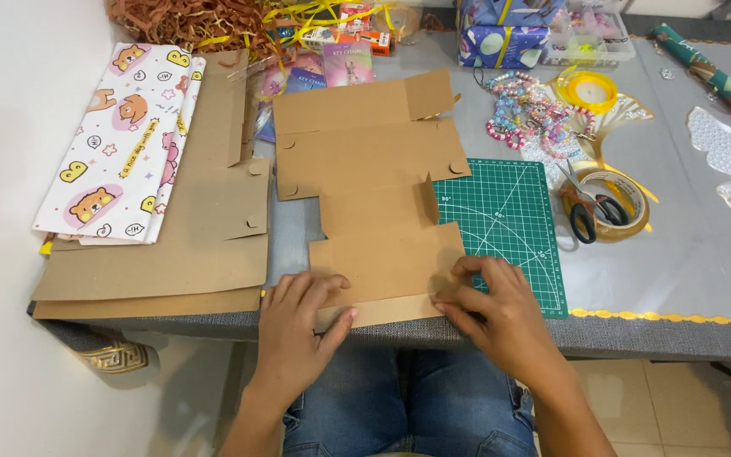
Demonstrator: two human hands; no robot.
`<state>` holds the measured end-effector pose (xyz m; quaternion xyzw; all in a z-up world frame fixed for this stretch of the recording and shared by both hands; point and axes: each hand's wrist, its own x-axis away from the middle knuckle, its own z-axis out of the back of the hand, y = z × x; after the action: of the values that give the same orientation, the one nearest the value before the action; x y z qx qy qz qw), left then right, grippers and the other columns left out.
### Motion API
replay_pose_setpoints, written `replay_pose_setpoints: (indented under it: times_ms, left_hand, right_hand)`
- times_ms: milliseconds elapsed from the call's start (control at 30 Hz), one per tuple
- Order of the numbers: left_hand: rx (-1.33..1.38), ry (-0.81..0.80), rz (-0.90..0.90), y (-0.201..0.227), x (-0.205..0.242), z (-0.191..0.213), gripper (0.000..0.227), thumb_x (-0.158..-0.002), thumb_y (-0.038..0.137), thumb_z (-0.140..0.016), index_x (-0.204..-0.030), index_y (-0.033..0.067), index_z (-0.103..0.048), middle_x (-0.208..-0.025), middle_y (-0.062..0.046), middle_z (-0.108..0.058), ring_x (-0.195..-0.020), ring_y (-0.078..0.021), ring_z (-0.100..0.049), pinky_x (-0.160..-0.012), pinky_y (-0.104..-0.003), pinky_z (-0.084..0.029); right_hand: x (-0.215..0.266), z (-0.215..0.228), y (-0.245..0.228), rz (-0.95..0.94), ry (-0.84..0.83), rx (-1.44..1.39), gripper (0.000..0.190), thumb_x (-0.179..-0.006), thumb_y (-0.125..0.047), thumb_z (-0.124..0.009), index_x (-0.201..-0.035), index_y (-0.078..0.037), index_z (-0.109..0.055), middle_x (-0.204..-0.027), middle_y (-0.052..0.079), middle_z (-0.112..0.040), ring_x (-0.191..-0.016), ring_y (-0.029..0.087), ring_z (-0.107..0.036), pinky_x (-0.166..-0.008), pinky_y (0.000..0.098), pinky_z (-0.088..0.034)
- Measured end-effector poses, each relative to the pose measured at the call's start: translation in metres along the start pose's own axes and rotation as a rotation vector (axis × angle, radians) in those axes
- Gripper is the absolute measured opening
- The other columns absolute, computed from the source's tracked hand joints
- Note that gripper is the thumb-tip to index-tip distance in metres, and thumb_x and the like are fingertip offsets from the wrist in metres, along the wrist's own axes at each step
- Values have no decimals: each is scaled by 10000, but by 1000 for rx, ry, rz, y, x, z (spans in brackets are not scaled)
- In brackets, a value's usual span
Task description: The person folds a cardboard box from a flat sheet, pressing along the pre-scored lines and tucking the side flaps into the designated slots to form the box structure.
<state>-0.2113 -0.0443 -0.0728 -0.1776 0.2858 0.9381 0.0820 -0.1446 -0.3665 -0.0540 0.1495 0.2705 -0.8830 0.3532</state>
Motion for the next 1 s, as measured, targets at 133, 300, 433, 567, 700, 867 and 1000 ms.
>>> replay_pose_setpoints:
  times_ms: [133, 300, 433, 567, 700, 867, 1000]
  left_hand:
    - [-37, -68, -1, 8, -6, 13, 108, -1044, 393, -757, -1029, 380, -863, -1234, 59, -662, -1101, -231, -606, -896, -476, -447]
    - [-86, 30, -32, 7, 3, 2, 179, -1079, 419, -735, -1054, 388, -909, -1266, 154, -762, -1238, -232, -598, -970, -506, -370]
    - [-134, 220, -166, 35, 9, -14, 259, -986, 116, -809, -1132, 303, -912, -1304, 64, -812, -1311, -276, -669, -1145, -564, -345]
    - [-85, 96, -345, 60, 6, -11, 308, -1121, 215, -689, -1383, 111, -813, -1366, -50, -798, -1245, -299, -703, -1101, -502, -495]
    - [-177, 1, -308, 41, 18, -2, 443, -1123, 435, -730, -1443, 141, -815, -1523, -3, -787, -1424, -287, -672, -1195, -497, -485]
    - [-50, -180, -189, 14, 7, 38, 444, -1177, 434, -562, -1441, 176, -810, -1539, -3, -787, -1518, -287, -620, -1238, -549, -402]
    - [-28, 71, -180, -18, -61, 84, 523, -1235, 412, -452, -1284, 102, -871, -1317, -99, -862, -1287, -356, -747, -1075, -560, -566]
  right_hand:
    - [-9, 11, -7, 27, -6, 203, 97, -1041, -399, -829, -1042, -315, -877, -1266, 19, -694, -1111, 319, -666, -886, 510, -447]
    - [-15, 19, -5, 141, -47, 292, 111, -1035, -345, -856, -955, -277, -889, -1227, 14, -707, -1184, 312, -704, -964, 564, -484]
    - [-10, 2, -25, 99, -28, 216, 23, -980, -170, -862, -973, -177, -883, -1275, 45, -735, -1218, 327, -699, -1097, 608, -455]
    - [-9, -14, -42, 145, 25, 81, 246, -1135, -195, -691, -1321, -121, -833, -1412, 62, -798, -1332, 299, -732, -1186, 535, -486]
    - [0, -6, -25, 140, -17, 124, 342, -1123, -231, -698, -1446, -204, -805, -1521, -49, -794, -1464, 271, -698, -1163, 510, -502]
    - [-22, 26, -16, 112, -155, 81, 233, -1077, -325, -743, -1217, -193, -875, -1489, -27, -814, -1450, 296, -684, -1129, 563, -470]
    - [-73, 60, 12, 112, -135, 130, 237, -1076, -397, -775, -1117, -229, -937, -1394, 4, -829, -1344, 324, -727, -1030, 611, -514]
